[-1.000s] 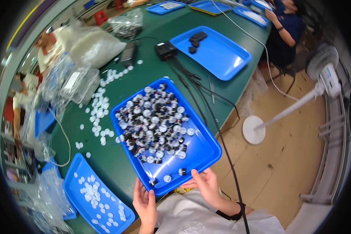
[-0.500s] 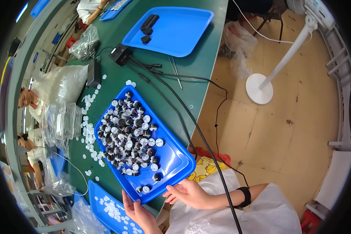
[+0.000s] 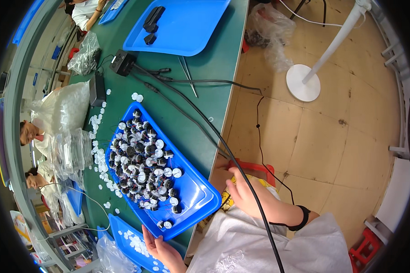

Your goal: Assembling small industrial or household components at a workstation.

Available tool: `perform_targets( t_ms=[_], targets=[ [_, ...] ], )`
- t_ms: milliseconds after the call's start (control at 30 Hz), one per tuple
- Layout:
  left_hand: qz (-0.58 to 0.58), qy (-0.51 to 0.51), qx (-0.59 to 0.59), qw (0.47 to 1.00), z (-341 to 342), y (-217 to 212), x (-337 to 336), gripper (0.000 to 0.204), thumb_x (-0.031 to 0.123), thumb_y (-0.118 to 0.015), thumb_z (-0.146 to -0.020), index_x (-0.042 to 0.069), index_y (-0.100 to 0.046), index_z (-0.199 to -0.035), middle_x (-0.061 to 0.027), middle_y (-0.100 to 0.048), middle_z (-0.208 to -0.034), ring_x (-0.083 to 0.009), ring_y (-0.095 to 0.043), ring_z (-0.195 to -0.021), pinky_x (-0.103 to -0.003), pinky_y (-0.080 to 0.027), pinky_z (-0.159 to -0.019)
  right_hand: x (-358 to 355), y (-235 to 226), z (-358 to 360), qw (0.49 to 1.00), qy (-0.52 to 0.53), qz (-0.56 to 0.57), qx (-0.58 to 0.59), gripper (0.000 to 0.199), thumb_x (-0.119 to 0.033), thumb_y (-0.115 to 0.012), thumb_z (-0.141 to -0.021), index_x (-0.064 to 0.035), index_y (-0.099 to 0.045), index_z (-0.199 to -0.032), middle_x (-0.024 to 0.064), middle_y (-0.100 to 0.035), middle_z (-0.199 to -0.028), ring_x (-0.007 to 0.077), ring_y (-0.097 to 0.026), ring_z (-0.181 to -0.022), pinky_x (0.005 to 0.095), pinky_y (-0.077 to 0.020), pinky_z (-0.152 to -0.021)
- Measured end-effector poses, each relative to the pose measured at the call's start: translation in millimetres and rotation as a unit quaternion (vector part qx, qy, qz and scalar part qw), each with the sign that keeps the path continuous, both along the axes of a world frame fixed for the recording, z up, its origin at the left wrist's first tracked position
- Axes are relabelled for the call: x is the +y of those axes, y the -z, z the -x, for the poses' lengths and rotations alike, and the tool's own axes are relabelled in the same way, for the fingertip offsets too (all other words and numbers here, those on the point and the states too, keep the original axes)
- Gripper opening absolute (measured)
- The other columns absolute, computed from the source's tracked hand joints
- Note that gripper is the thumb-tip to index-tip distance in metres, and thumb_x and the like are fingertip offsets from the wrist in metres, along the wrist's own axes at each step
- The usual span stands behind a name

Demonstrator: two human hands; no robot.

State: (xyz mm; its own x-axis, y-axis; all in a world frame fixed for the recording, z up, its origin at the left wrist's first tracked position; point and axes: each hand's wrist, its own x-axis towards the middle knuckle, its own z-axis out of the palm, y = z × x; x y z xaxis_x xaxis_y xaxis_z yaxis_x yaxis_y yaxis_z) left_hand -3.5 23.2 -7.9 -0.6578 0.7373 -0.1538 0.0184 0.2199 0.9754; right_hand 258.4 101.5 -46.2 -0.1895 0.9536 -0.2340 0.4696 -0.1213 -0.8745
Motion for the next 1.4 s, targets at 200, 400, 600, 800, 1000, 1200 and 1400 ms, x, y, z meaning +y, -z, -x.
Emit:
perform_targets(
  t_ms=[200, 400, 600, 800, 1000, 1200, 1400],
  targets=[
    [-0.005, -0.027, 0.001, 1.000, -9, 3, 0, 0.063, -0.008, -0.037, -0.070, -0.009, -0.034, -0.133, -0.0203, -0.047, -0.129, -0.0234, -0.049, -0.115, -0.032, -0.035, -0.099, 42, -13, -10, 0.978, 0.175, 0.061, 0.096, 0.021, -0.014, -0.044, -0.093, 0.0049, -0.046, -0.100, 0.0216, -0.051, -0.053, 0.0372, -0.056, -0.050, 0.0445, -0.0421, -0.047],
    [-0.009, -0.022, -0.015, 1.000, -16, -2, -4, 0.065, -0.010, -0.040, -0.067, -0.011, -0.034, -0.132, -0.0210, -0.049, -0.125, -0.0225, -0.052, -0.111, -0.030, -0.037, -0.097, 92, -57, 9, 0.986, 0.105, -0.100, 0.080, 0.023, -0.014, -0.052, -0.089, 0.0011, -0.049, -0.072, 0.0194, -0.053, -0.055, 0.0354, -0.057, -0.051, 0.0427, -0.0433, -0.047],
    [-0.005, -0.048, -0.052, 0.998, -12, 0, -9, 0.065, -0.015, -0.042, -0.066, -0.012, -0.036, -0.130, -0.0204, -0.051, -0.123, -0.0193, -0.054, -0.108, -0.026, -0.040, -0.092, 176, -78, 68, 0.940, -0.009, -0.266, -0.214, 0.021, -0.016, -0.053, -0.086, 0.0013, -0.052, -0.074, 0.0187, -0.059, -0.060, 0.0354, -0.061, -0.056, 0.0425, -0.0504, -0.051],
    [-0.007, -0.059, -0.050, 0.997, -10, 1, -10, 0.064, -0.012, -0.046, -0.065, -0.013, -0.039, -0.128, -0.0211, -0.048, -0.126, -0.0206, -0.052, -0.111, -0.029, -0.039, -0.096, 280, -60, 121, 0.891, -0.198, -0.177, -0.368, 0.044, -0.003, -0.056, -0.074, -0.0019, -0.046, -0.117, 0.0271, -0.055, -0.101, 0.0409, -0.059, -0.090, 0.0438, -0.0497, -0.076],
    [-0.024, -0.036, -0.093, 0.995, -6, 9, -20, 0.059, -0.016, -0.050, -0.068, -0.013, -0.041, -0.126, -0.0238, -0.041, -0.133, -0.0255, -0.048, -0.118, -0.032, -0.038, -0.100, 346, -6, 100, 0.863, -0.377, -0.269, -0.200, 0.034, -0.012, -0.063, -0.076, -0.0099, -0.050, -0.107, 0.0191, -0.044, -0.102, 0.0355, -0.052, -0.088, 0.0373, -0.0439, -0.080],
    [-0.083, 0.033, -0.090, 0.992, 1, 30, -3, 0.056, -0.013, -0.055, -0.073, -0.010, -0.042, -0.128, -0.0210, -0.044, -0.131, -0.0226, -0.051, -0.113, -0.031, -0.040, -0.097, 348, -17, 87, 0.891, -0.194, -0.372, -0.175, 0.023, -0.008, -0.061, -0.071, -0.0039, -0.049, -0.091, 0.0163, -0.052, -0.085, 0.0321, -0.052, -0.084, 0.0390, -0.0437, -0.074],
    [-0.115, 0.093, -0.182, 0.972, -34, 51, 34, 0.056, -0.009, -0.056, -0.080, -0.006, -0.036, -0.132, -0.0181, -0.044, -0.131, -0.0210, -0.050, -0.114, -0.031, -0.043, -0.096, 305, -68, 87, 0.942, -0.079, -0.323, -0.048, 0.022, -0.008, -0.062, -0.077, -0.0031, -0.050, -0.094, 0.0073, -0.050, -0.081, 0.0101, -0.052, -0.053, 0.0242, -0.0421, -0.047]
  ],
)
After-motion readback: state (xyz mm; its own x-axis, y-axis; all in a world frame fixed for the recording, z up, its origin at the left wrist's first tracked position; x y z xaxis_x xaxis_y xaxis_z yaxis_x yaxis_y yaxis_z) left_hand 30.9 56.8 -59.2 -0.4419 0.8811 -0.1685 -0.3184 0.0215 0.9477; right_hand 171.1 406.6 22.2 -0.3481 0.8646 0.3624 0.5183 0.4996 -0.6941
